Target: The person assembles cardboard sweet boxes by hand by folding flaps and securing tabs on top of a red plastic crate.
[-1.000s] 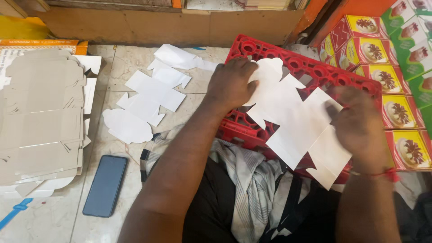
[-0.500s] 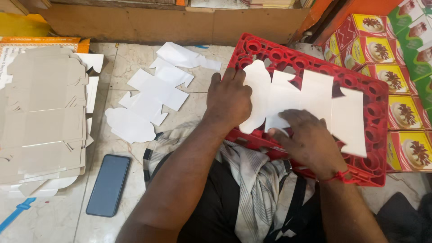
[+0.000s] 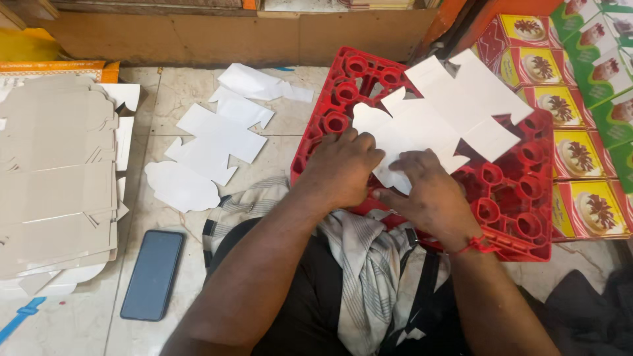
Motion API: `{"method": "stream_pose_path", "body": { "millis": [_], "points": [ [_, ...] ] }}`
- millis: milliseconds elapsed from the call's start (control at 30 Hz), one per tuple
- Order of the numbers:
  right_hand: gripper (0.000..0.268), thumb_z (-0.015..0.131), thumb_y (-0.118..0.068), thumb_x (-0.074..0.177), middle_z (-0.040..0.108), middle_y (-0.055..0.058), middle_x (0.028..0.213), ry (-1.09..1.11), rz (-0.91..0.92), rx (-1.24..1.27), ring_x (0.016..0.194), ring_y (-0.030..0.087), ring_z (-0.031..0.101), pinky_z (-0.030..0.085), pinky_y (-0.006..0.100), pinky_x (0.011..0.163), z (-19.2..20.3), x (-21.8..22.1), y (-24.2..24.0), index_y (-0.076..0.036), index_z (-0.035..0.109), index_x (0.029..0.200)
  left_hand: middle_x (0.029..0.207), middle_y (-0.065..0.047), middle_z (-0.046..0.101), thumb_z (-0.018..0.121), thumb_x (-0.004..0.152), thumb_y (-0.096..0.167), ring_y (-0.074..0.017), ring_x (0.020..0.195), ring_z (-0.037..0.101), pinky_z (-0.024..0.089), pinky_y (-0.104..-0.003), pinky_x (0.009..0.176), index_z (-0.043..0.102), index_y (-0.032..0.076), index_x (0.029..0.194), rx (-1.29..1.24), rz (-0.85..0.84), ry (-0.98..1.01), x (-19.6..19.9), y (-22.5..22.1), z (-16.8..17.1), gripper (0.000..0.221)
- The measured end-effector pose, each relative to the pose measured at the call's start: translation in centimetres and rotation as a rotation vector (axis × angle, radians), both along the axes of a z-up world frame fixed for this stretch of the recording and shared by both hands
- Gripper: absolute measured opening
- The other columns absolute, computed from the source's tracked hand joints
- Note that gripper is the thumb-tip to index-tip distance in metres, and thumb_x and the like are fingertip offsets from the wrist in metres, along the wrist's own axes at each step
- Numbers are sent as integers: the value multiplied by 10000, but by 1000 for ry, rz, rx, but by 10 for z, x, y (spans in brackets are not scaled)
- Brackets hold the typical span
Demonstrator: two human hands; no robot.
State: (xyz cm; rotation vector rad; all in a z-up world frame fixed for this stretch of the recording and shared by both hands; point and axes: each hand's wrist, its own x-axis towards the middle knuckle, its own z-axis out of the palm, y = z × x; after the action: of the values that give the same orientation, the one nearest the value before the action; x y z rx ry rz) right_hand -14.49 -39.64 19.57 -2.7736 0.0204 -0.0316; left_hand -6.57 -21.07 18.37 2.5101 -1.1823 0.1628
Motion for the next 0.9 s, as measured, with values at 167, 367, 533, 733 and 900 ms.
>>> {"method": "stream_pose_path", "body": {
  "millis": [167,367,533,733,900],
  "points": [
    [405,846,-349,757,635,127,1326,-110,132,67,1320,352,549,508,429,1019,-15,11,-24,-72,714,1021,1206,-47,652,823,625,344,-265,1181,568,419,-568,929,778,156,956,-172,-81,-181,10,5,-10,384],
    [333,855,-310,755,659,95,1332,-75,201,140,1462,383,405,457,447,1073,-30,17,-45,-82,732,965,1085,36,657,764,859,276,-212,1131,599,487,-458,982,770,167,905,-29,-49,-27,18,-2,-15,118],
    [306,840,-316,772,652,81,1344,19,151,216,1501,350,388,511,421,986,-24,16,-46,-98,723,953,1023,17,647,796,706,288,-235,1063,595,508,-441,870,762,140,882,-188,-52,7,15,2,-10,233],
    [289,826,-272,814,684,127,1306,-81,226,167,1440,381,468,477,446,1062,-29,21,-51,-75,721,998,1017,13,648,774,834,277,-224,1063,600,511,-446,901,745,127,833,-91,-28,12,18,-5,-8,153],
    [366,776,-208,835,538,230,1405,-18,32,171,1150,412,638,519,440,960,-23,20,-45,-75,681,1163,997,-33,640,770,852,275,-248,1035,616,498,-482,862,728,128,824,-105,21,-23,21,-17,-9,155]
  ]
}}
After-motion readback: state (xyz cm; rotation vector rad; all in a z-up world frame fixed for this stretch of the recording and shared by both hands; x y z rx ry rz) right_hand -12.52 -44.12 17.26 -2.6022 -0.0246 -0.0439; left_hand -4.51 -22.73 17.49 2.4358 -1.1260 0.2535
